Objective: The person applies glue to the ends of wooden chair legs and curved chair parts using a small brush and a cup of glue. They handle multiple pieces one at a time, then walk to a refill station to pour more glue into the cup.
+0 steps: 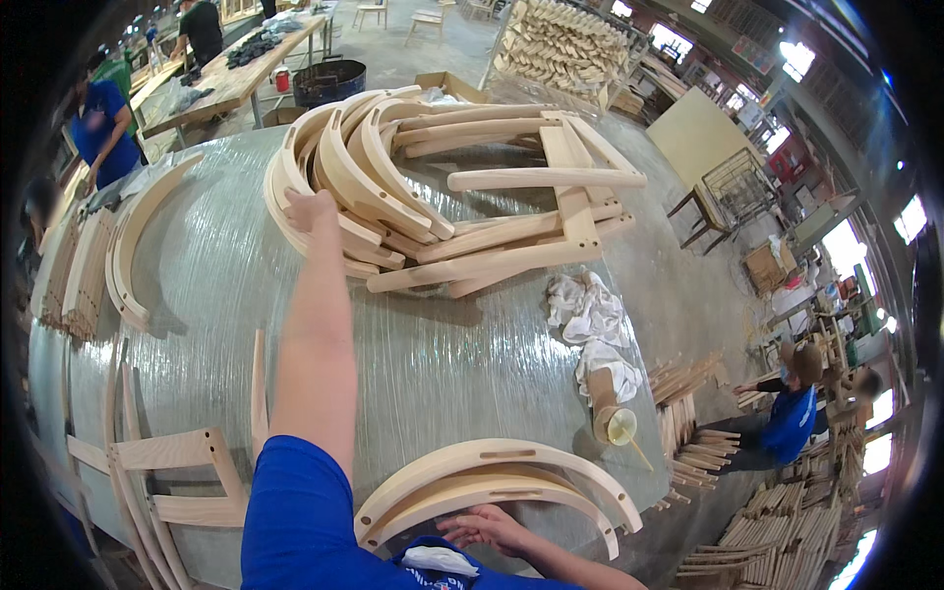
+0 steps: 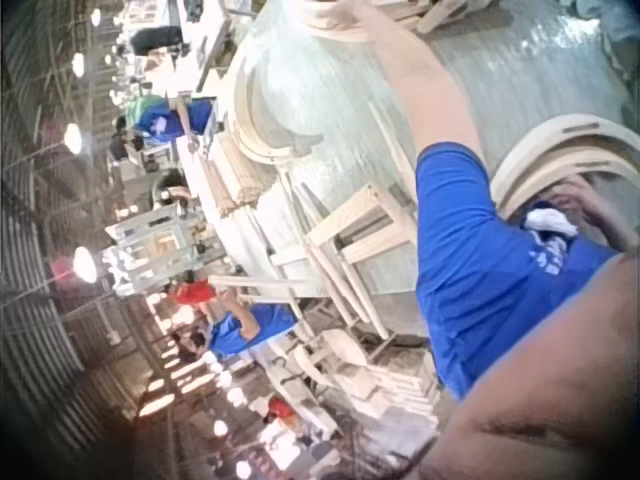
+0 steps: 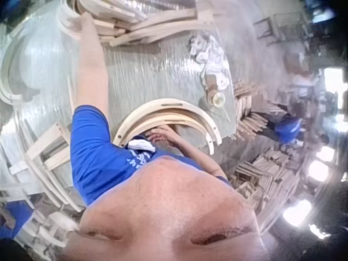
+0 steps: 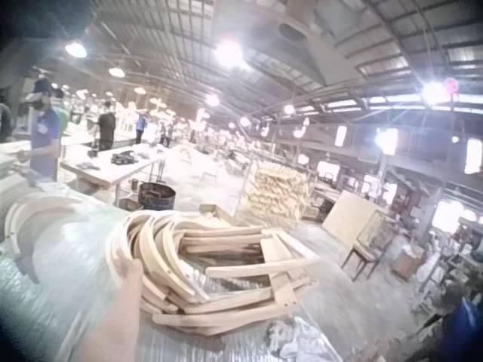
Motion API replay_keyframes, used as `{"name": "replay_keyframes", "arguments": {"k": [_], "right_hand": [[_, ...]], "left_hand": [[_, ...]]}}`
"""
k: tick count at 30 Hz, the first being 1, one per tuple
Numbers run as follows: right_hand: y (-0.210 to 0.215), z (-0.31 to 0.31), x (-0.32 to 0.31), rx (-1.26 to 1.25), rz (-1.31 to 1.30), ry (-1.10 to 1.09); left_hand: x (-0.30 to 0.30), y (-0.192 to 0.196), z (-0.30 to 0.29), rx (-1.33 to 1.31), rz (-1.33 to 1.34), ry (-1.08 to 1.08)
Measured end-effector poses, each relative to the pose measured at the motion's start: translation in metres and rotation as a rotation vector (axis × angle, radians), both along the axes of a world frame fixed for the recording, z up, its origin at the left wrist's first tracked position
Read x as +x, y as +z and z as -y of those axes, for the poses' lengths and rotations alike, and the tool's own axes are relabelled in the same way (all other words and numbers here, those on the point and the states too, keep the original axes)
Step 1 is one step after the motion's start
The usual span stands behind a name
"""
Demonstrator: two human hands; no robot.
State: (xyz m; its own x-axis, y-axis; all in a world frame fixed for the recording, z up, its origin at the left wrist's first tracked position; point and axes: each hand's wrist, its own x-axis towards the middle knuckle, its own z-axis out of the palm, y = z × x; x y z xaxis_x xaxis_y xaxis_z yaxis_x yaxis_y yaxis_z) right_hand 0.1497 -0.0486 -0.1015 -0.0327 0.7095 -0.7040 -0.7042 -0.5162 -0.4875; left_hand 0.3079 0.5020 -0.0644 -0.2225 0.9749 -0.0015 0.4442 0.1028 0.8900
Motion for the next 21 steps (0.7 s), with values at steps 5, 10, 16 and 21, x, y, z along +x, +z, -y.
{"name": "replay_keyframes", "arguments": {"k": [5,10,16,21], "right_hand": [[-0.002,0.008,0.008,0.098,-0.022,-0.089],[0.002,0.015,0.009,0.16,0.007,-0.138],[0.018,0.036,0.02,0.216,0.236,-0.083],[0.045,0.062,0.034,0.336,0.463,-0.187]], "left_hand": [[-0.023,0.022,-0.033,-0.113,0.514,-0.05],[-0.078,0.01,-0.038,-0.235,1.284,-0.427],[-0.188,-0.042,0.053,0.014,0.769,-0.585],[-0.256,0.015,0.171,0.031,0.735,-0.634]]}}
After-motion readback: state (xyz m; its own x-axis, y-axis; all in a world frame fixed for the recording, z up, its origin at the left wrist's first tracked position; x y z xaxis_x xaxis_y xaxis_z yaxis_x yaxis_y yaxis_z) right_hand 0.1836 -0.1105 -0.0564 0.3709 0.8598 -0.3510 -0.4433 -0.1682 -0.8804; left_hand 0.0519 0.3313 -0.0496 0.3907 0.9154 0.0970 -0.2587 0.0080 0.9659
